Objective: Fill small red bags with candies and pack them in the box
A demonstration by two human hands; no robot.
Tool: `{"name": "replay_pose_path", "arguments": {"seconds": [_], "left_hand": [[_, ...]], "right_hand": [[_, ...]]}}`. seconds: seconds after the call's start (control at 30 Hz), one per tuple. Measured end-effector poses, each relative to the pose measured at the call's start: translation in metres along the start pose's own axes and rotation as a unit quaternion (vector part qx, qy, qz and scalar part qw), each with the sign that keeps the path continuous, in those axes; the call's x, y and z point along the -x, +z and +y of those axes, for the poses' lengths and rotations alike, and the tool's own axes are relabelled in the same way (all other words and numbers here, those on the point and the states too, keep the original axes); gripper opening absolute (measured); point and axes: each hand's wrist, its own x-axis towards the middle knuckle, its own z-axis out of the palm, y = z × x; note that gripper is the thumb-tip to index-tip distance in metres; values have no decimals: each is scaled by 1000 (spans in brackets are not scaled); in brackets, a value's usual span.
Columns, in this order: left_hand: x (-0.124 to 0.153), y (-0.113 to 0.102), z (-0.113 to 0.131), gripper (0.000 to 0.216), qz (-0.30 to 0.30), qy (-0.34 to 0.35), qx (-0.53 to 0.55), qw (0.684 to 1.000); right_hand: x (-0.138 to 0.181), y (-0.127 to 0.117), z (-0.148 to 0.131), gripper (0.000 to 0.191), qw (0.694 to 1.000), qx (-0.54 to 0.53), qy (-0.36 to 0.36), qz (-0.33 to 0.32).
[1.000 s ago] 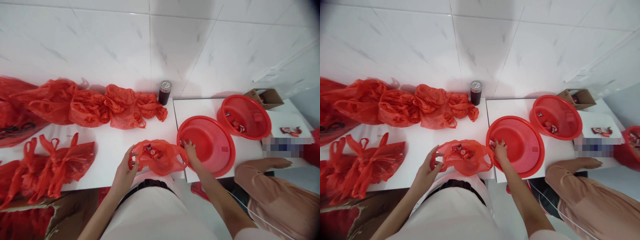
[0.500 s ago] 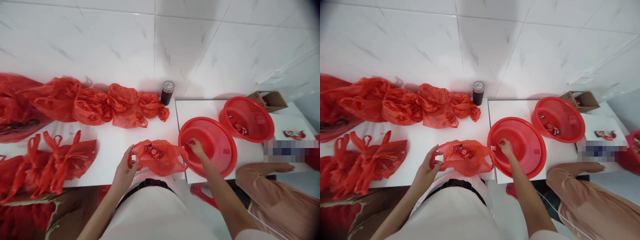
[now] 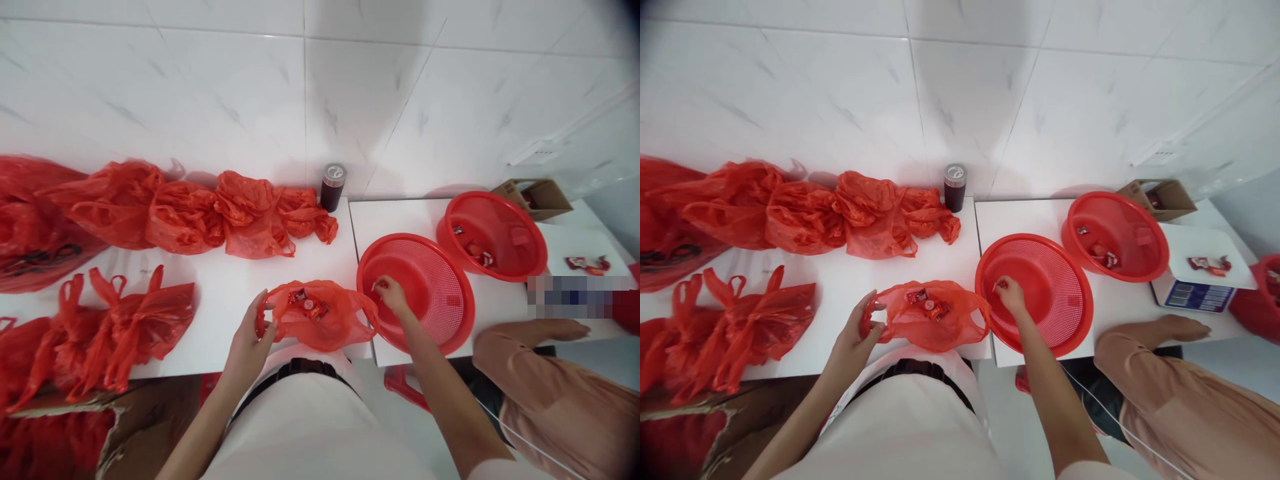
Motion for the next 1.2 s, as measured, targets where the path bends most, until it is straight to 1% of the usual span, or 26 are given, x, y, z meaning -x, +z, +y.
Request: {"name": "replay_pose_path", "arguments": {"seconds": [0.1,0.17,0.23,0.3,0.33,0.4,0.47,0.57,0.67,0.83,0.9,1.03,1.07,1.2], "left_hand": [[1,-2,-4,58,4,4,-3,1000],[0,0,-5,59,1,8,6,1000],[-1,3,-3,58,-2,12,18,1000],[-2,5,1,57,-1,15,21,1000],[-2,6,2,56,1,17,19,1000],[-2,5,3,56,4,17,14,1000],[0,2,2,57,9,11,12,1000],[2,-2,-1,59,18,-1,13,1000],[3,-4,-3,59,22,-4,20,1000],[3,-2,-1,58,23,4,4,1000],[2,-2,0,58,23,5,4,1000],[3,-2,2,58,14,2,12,1000],[4,-2,2,58,14,0,11,1000],[5,-3,3,63,17,-21,-5,1000]], "right_hand": [[16,-16,-32,15,999,-32,-31,10],[38,-16,-59,14,996,-55,-70,-21],[64,-4,-84,11,987,-63,-116,-95],[86,19,-100,7,975,-47,-157,-153],[94,33,-104,6,969,-35,-179,-170],[103,58,-105,8,960,-19,-210,-184],[106,76,-100,10,959,-16,-219,-181],[107,86,-93,13,960,-18,-214,-181],[108,85,-91,17,959,-12,-210,-190],[110,82,-88,25,951,-19,-226,-208],[109,80,-85,27,952,-22,-224,-206],[108,77,-83,33,968,-34,-173,-178],[109,75,-84,36,968,-45,-163,-183],[109,66,-90,45,946,-75,-169,-266]]}}
